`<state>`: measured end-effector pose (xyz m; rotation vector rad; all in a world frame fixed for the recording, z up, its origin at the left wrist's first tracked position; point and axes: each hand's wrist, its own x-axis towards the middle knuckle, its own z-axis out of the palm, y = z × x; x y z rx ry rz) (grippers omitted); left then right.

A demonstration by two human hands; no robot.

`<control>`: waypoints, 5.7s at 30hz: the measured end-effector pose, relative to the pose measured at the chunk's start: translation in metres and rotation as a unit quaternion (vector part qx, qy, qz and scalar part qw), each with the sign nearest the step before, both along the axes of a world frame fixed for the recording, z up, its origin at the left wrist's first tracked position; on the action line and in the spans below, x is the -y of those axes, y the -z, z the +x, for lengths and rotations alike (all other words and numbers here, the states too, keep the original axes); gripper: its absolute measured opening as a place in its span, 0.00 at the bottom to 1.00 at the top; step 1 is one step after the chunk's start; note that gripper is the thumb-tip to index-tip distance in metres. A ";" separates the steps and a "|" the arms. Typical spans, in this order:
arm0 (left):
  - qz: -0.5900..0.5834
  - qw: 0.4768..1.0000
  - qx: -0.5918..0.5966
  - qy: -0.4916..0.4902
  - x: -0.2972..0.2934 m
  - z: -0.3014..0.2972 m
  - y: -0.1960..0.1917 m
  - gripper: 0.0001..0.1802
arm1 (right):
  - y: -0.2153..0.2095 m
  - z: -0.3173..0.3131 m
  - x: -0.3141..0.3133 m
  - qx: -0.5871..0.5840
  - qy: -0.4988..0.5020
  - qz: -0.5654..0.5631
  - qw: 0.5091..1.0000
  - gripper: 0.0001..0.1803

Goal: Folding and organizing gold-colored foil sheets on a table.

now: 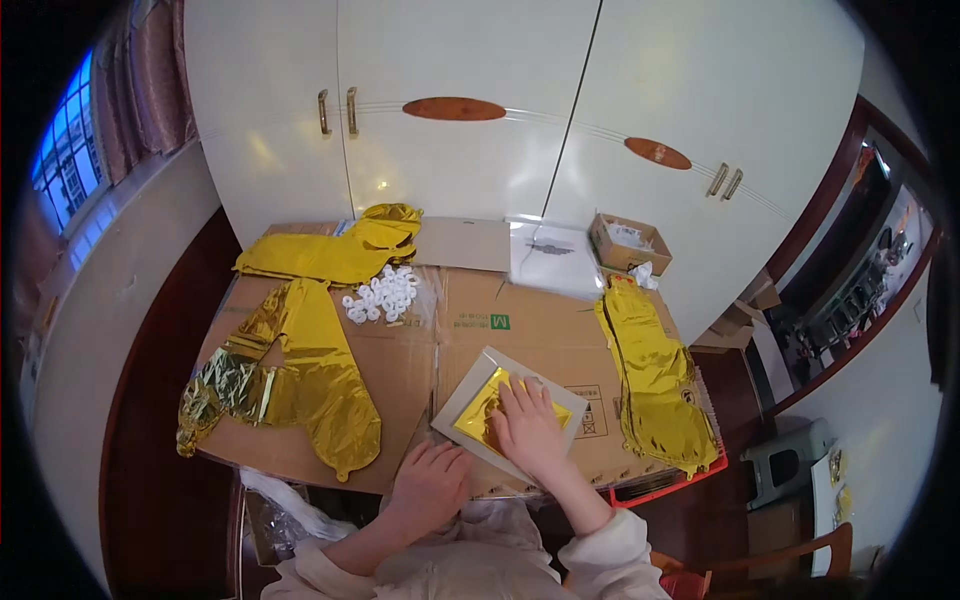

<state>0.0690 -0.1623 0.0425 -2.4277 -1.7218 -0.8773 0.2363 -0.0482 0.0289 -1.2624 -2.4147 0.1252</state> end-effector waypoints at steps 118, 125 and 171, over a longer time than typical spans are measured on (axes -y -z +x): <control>-0.065 0.994 0.032 0.087 -0.011 -0.045 0.033 0.20 | 0.025 -0.018 0.072 -0.089 -0.148 -0.098 0.980 0.09; -0.065 0.994 0.027 0.085 -0.010 -0.044 0.027 0.21 | 0.020 -0.029 0.079 0.033 -0.107 -0.064 0.992 0.09; 0.057 0.990 -0.064 0.114 0.020 -0.021 0.041 0.15 | 0.037 0.144 0.085 0.010 -0.058 0.108 0.992 0.19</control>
